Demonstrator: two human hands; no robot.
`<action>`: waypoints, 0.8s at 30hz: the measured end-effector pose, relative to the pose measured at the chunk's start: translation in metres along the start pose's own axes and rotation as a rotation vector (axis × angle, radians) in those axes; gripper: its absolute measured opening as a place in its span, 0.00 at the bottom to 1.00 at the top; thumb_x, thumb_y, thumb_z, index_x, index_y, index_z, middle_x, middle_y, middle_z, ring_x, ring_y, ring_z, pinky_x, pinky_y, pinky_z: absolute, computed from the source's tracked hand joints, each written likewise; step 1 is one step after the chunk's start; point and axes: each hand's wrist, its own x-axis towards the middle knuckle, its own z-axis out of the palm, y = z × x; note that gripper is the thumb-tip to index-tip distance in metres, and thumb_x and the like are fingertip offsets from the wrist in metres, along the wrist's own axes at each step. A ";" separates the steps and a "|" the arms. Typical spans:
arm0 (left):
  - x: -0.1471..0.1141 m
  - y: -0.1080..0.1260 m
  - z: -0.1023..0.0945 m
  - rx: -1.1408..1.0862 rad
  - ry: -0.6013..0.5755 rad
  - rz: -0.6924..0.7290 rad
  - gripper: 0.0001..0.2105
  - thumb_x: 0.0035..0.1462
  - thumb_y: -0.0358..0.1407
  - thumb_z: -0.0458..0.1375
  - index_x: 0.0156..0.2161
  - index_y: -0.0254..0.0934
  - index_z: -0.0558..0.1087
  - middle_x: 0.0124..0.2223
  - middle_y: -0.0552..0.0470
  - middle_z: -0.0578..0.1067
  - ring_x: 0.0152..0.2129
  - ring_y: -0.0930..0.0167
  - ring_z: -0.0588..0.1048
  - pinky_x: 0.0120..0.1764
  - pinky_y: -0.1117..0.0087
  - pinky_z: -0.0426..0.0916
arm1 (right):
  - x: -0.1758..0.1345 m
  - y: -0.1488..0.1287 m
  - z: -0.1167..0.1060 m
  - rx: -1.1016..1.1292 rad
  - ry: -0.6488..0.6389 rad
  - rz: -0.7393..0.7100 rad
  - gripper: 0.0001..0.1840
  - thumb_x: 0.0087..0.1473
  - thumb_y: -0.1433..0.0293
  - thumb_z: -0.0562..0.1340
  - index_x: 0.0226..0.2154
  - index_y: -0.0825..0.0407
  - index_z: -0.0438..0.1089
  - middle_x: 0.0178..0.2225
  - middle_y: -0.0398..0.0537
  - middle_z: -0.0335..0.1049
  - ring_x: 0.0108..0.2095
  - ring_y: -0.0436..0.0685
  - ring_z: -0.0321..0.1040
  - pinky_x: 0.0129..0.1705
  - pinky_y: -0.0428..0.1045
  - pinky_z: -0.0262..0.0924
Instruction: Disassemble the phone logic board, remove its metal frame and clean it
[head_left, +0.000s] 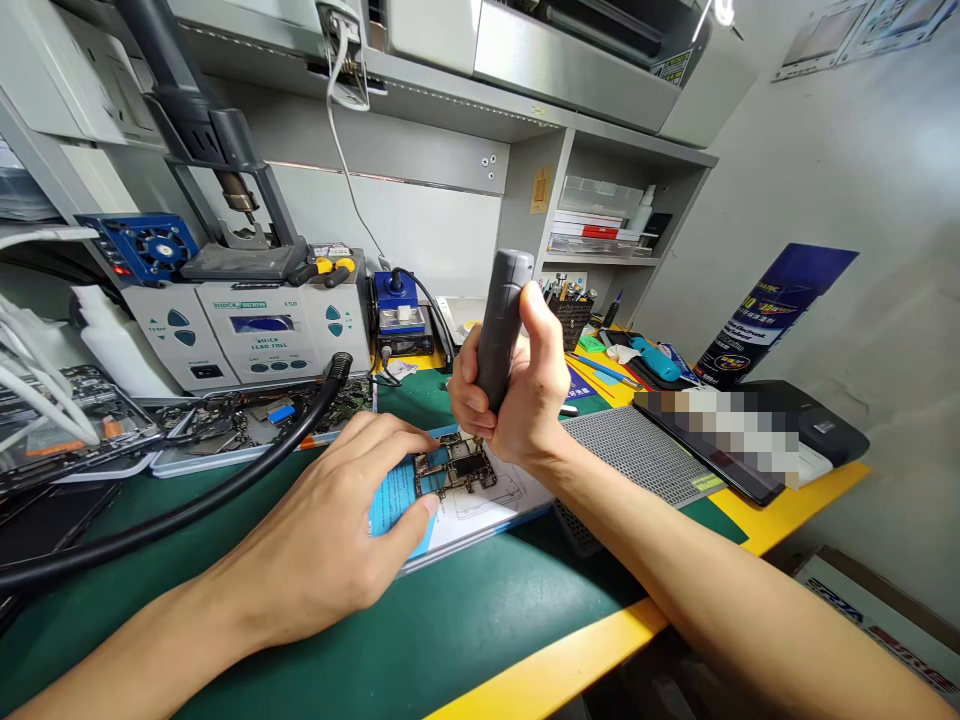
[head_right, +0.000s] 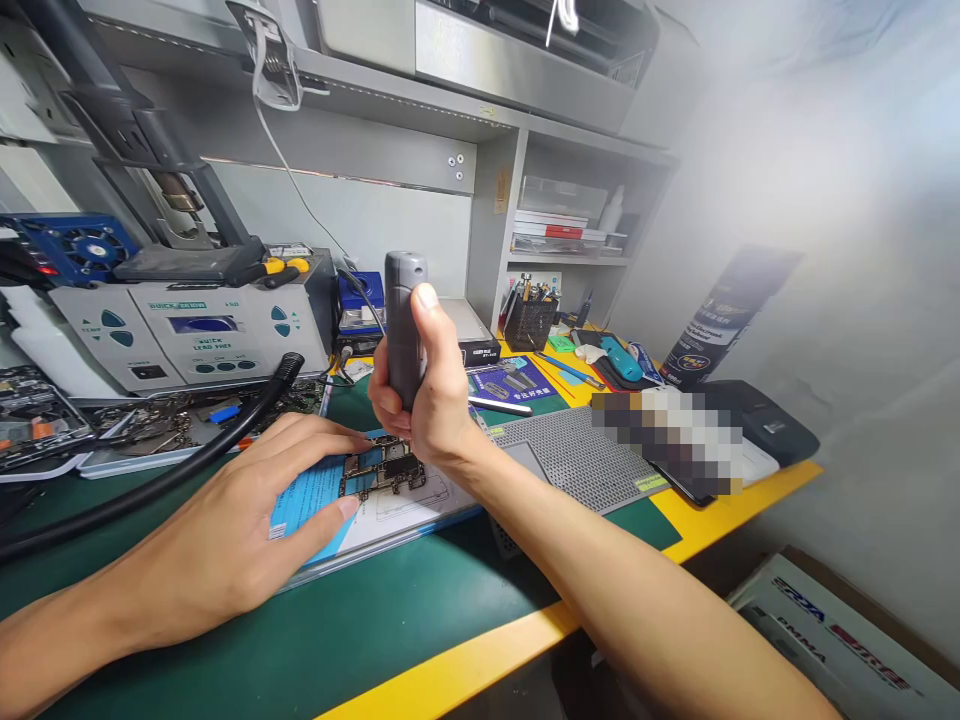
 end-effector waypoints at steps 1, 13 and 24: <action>0.000 0.000 0.000 0.001 0.002 0.001 0.14 0.63 0.40 0.57 0.52 0.41 0.70 0.52 0.48 0.72 0.52 0.61 0.69 0.54 0.60 0.66 | 0.000 0.000 0.000 -0.016 0.003 -0.002 0.35 0.61 0.39 0.49 0.17 0.47 0.60 0.12 0.39 0.48 0.12 0.48 0.40 0.12 0.48 0.35; 0.001 -0.002 0.002 0.016 0.014 0.014 0.14 0.63 0.41 0.58 0.53 0.42 0.70 0.52 0.49 0.72 0.52 0.60 0.69 0.54 0.58 0.66 | -0.001 -0.001 0.000 -0.066 0.028 -0.014 0.35 0.61 0.39 0.47 0.17 0.47 0.59 0.12 0.39 0.48 0.12 0.48 0.42 0.12 0.47 0.38; 0.000 -0.003 0.003 0.011 0.000 0.005 0.14 0.64 0.41 0.57 0.53 0.44 0.69 0.53 0.50 0.72 0.53 0.61 0.68 0.55 0.60 0.65 | -0.001 -0.002 -0.001 -0.207 0.059 -0.001 0.37 0.60 0.36 0.42 0.17 0.46 0.56 0.13 0.40 0.46 0.12 0.49 0.43 0.12 0.48 0.39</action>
